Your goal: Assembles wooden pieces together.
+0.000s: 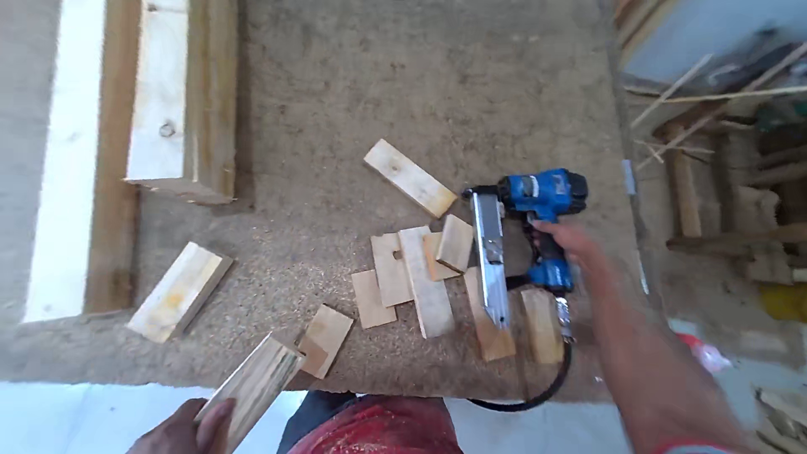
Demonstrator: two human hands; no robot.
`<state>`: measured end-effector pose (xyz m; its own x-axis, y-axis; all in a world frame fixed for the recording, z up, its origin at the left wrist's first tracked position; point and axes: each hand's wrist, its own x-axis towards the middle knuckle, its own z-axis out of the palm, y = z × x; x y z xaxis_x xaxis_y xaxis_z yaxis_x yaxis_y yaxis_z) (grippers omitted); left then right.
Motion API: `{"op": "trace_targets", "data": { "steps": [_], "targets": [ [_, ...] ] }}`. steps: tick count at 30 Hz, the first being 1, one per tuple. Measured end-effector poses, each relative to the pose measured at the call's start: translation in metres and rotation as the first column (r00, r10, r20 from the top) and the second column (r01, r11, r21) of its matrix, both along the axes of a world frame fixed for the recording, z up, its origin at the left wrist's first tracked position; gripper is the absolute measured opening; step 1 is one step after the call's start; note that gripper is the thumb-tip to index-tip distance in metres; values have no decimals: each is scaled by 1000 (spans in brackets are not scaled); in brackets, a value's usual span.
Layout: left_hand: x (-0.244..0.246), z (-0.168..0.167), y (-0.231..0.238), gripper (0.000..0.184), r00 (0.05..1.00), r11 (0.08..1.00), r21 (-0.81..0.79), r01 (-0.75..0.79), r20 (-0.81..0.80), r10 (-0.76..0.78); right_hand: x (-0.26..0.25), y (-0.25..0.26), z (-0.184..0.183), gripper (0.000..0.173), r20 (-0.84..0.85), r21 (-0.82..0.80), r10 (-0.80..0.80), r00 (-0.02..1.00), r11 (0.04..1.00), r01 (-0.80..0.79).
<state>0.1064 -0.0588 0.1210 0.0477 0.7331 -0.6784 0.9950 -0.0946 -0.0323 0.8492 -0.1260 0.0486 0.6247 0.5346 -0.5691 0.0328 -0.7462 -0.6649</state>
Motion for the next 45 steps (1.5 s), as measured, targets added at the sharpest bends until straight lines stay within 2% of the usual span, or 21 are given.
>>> {"op": "trace_targets", "data": {
  "steps": [2, 4, 5, 6, 7, 8, 9, 11, 13, 15, 17, 19, 22, 24, 26, 28, 30, 33, 39, 42, 45],
  "targets": [
    [-7, -6, -1, 95, 998, 997, 31, -66, 14, 66, -25, -5, 43, 42, 191, -35, 106, 976, 994, -102],
    [-5, -3, 0, 81, 982, 983, -17, -186, -22, 185, -67, 9, 88, 44, 269, -12, 98, 958, 995, -98],
    [-6, 1, -2, 74, 970, 970, -48, -240, -52, 237, -80, 11, 98, 37, 206, 18, 64, 977, 997, -69],
    [-9, -2, -1, 71, 964, 964, -47, -260, -64, 257, -87, 17, 101, 32, 61, 38, -12, 998, 999, 10],
    [-13, -8, 3, 70, 962, 962, -42, -270, -52, 267, -96, 28, 106, 38, -75, 35, -72, 995, 997, 75],
    [-18, -14, 4, 71, 960, 960, -41, -278, -28, 277, -107, 38, 111, 45, -140, 35, -104, 985, 993, 110],
    [-22, -19, 6, 74, 960, 959, -37, -280, -2, 280, -100, 43, 114, 49, -260, 55, -22, 965, 998, 37],
    [-31, -31, 12, 77, 968, 968, -27, -248, 40, 249, -108, 51, 119, 37, -264, 104, 19, 964, 995, 8],
    [-42, -41, 12, 79, 972, 975, -19, -223, 69, 224, -135, 43, 136, 28, -178, 87, 64, 982, 995, -49],
    [-53, -49, 15, 78, 968, 972, -25, -236, 87, 237, -185, 28, 164, 32, -151, 77, 204, 967, 978, -194],
    [-63, -58, 16, 80, 960, 964, -55, -261, 93, 265, -250, 12, 195, 33, -198, 114, 383, 902, 923, -367],
    [-73, -68, 18, 82, 950, 956, -90, -281, 114, 290, -321, 1, 209, 30, -233, 173, 510, 828, 859, -481],
    [-81, -80, 21, 84, 935, 942, -146, -301, 146, 322, -435, 16, 203, 19, -223, 91, 654, 722, 752, -653],
    [-85, -82, 22, 86, 925, 933, -190, -307, 170, 339, -494, 30, 184, 26, -172, 61, 747, 643, 659, -749],
    [-88, -83, 24, 86, 919, 926, -219, -306, 185, 348, -523, 45, 165, 35, -101, -6, 830, 549, 551, -834],
    [-89, -81, 25, 84, 914, 918, -245, -312, 187, 361, -543, 62, 162, 41, -59, -151, 884, 463, 450, -880],
    [-90, -79, 25, 84, 910, 916, -256, -308, 203, 363, -556, 75, 164, 43, -39, -240, 910, 413, 392, -888],
    [-92, -79, 24, 83, 895, 912, -266, -313, 239, 377, -562, 83, 164, 42, -25, -293, 935, 353, 331, -897],
    [-95, -83, 22, 83, 883, 913, -264, -312, 273, 381, -557, 84, 158, 53, -42, -392, 958, 284, 246, -886],
    [-95, -85, 22, 84, 881, 910, -260, -322, 271, 389, -557, 91, 158, 58, -70, -472, 985, 158, 107, -875],
    [-93, -84, 22, 85, 894, 915, -267, -301, 254, 368, -547, 82, 171, 55, -80, -466, 997, 3, -35, -884]
  ]
}}
